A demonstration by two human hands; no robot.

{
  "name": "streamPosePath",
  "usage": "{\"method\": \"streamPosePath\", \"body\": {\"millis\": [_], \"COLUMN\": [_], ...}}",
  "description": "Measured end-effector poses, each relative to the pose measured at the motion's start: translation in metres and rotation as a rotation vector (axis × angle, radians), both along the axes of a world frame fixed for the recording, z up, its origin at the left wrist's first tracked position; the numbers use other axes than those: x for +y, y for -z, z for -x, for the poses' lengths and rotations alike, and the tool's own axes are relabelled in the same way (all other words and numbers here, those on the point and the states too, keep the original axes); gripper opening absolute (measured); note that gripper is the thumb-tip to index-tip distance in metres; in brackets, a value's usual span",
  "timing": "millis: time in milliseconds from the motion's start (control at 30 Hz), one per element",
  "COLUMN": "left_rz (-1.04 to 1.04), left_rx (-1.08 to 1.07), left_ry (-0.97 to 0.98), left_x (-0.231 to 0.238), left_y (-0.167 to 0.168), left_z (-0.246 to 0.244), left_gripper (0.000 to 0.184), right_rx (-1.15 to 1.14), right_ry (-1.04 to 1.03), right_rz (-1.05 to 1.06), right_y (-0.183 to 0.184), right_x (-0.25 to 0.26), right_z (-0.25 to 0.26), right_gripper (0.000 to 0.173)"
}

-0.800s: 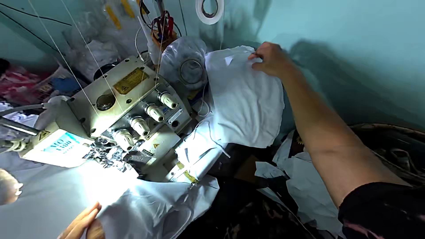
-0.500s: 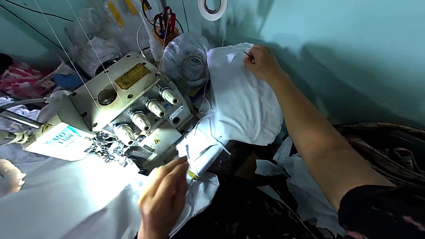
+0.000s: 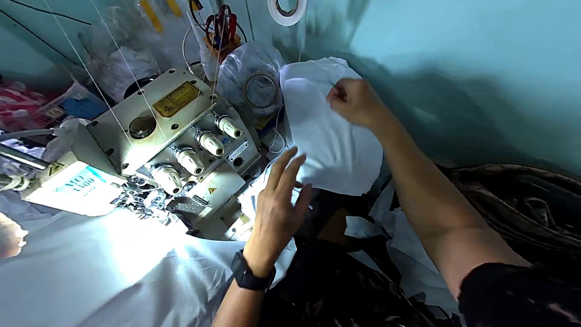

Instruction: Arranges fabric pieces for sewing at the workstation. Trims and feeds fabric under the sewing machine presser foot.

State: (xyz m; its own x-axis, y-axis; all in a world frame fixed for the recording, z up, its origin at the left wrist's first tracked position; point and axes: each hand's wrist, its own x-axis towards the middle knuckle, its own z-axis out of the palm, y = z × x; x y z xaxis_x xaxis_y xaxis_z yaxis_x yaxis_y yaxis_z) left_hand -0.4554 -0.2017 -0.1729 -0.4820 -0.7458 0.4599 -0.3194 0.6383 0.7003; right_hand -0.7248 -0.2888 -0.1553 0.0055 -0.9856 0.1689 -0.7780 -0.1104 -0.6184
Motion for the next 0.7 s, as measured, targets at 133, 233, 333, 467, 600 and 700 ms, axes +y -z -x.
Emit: {"method": "streamPosePath", "body": {"millis": [133, 233, 333, 467, 600, 700], "left_rz": [-0.111, -0.061, -0.057, -0.018, -0.032, -0.028], "left_rx": [-0.059, -0.05, -0.069, -0.021, 0.048, -0.083], "left_ry": [0.032, 0.018, -0.035, -0.154, -0.245, -0.222], "left_x": [-0.012, -0.002, 0.003, 0.009, 0.015, 0.009], "left_y": [0.012, 0.017, 0.022, 0.038, 0.055, 0.044], "left_z": [0.021, 0.015, -0.003, -0.017, -0.012, -0.003], "left_gripper": [0.068, 0.046, 0.033, 0.02, 0.026, 0.032], "right_rx": [-0.182, -0.055, 0.032, -0.062, -0.109, -0.209], "right_ry": [-0.29, -0.093, -0.015, -0.05, -0.09, -0.045], "right_rz": [0.098, 0.093, 0.067, 0.15, 0.094, 0.108], "right_y": [-0.006, 0.0, 0.002, 0.0, 0.012, 0.041], "right_x": [0.053, 0.028, 0.011, 0.051, 0.106, 0.122], "right_z": [-0.041, -0.016, 0.008, -0.012, -0.039, -0.054], "right_gripper": [0.013, 0.019, 0.027, 0.029, 0.028, 0.026]}}
